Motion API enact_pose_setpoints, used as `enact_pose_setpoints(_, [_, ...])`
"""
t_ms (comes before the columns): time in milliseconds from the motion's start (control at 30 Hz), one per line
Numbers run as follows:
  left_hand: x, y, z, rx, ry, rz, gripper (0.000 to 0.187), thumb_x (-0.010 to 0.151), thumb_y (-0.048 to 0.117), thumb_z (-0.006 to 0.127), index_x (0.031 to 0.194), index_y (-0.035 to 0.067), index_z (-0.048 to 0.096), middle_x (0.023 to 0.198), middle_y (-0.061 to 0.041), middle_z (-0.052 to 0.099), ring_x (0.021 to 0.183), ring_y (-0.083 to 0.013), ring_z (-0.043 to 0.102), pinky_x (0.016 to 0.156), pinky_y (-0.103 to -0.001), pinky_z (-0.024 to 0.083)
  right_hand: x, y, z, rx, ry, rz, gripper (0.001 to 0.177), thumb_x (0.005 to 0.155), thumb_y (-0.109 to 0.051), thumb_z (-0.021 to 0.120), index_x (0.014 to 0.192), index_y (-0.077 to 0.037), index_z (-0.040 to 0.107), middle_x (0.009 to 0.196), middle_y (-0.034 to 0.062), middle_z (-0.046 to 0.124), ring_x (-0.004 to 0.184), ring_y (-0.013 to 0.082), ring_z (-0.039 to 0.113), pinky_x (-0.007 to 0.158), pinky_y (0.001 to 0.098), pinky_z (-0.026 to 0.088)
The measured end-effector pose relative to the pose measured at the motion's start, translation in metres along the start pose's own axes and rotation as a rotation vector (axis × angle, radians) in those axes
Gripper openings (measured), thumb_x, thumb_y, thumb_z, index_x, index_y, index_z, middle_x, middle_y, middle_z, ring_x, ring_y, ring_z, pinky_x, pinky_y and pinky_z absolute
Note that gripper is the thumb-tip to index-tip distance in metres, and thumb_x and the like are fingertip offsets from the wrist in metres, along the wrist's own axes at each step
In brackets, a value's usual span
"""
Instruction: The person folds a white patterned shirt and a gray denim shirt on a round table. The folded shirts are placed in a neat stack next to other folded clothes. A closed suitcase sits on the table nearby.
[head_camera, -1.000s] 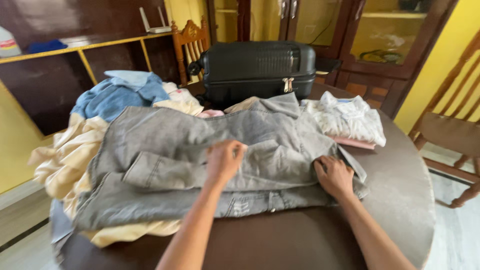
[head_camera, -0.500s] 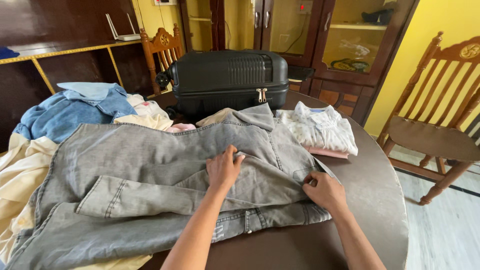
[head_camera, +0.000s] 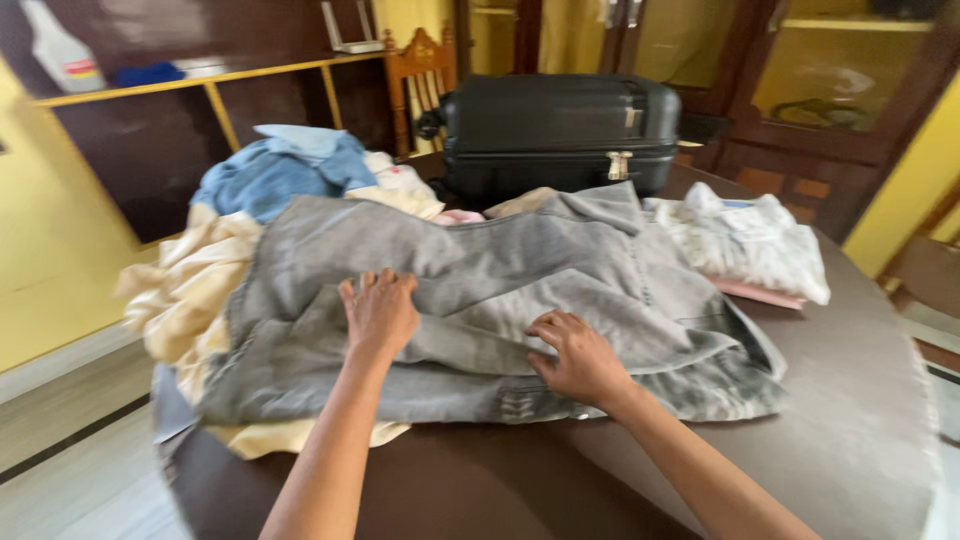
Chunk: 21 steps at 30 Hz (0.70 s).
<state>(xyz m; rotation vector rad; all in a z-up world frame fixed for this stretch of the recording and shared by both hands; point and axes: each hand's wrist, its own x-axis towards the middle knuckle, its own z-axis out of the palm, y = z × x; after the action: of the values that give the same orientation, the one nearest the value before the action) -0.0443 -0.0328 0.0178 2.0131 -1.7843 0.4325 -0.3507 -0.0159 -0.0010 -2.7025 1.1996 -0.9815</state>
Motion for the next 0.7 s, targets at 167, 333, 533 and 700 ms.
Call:
enact_pose_setpoints(167, [-0.019,-0.077,-0.009,0.041,0.007,-0.093,0.065,0.075,0.009,0.072,0.137,0.023,0.058,0.131,-0.011,0.060,0.127,-0.0345,0.049,0.103,-0.065,0.029,0.039,-0.044,0.036,-0.008,-0.161,0.194,0.065,0.074,-0.039,0.082,0.130,-0.011,0.063,0.126,0.0136,0.063,0.114,0.0360,0.062,0.094,0.0467,0.051])
enact_pose_setpoints(333, [-0.024,-0.110,0.007,-0.140,0.005,-0.285,0.071,0.077,0.012,0.072,0.144,0.022,0.051,0.131,-0.008,0.064,0.129,-0.0311,0.054,0.105,-0.054,0.039,0.044,-0.052,0.059,-0.047,-0.279,0.302,0.058,0.074,-0.037,0.079,0.127,-0.018,0.067,0.118,0.0128,0.070,0.113,0.0351,0.066,0.096,0.0466,0.052])
enact_pose_setpoints(533, [-0.030,-0.137,0.011,-0.257,-0.032,-0.396,0.047,0.084,0.019,0.069,0.130,0.029,0.063,0.131,-0.001,0.069,0.130,-0.0251,0.059,0.108,-0.048,0.044,0.033,-0.045,0.080,-0.040,-0.126,0.104,0.046,0.078,-0.027,0.072,0.123,-0.015,0.069,0.124,0.0123,0.069,0.115,0.0339,0.066,0.096,0.0457,0.053])
enact_pose_setpoints(700, [-0.030,-0.148,0.024,-0.281,-0.033,-0.377,0.065,0.071,0.020,0.079,0.133,0.019,0.060,0.134,-0.009,0.064,0.122,-0.0322,0.054,0.098,-0.056,0.039,0.032,-0.057,0.088,-0.028,-0.215,0.084,0.059,0.079,-0.029,0.076,0.134,-0.012,0.062,0.130,0.0112,0.061,0.115,0.0339,0.061,0.097,0.0455,0.050])
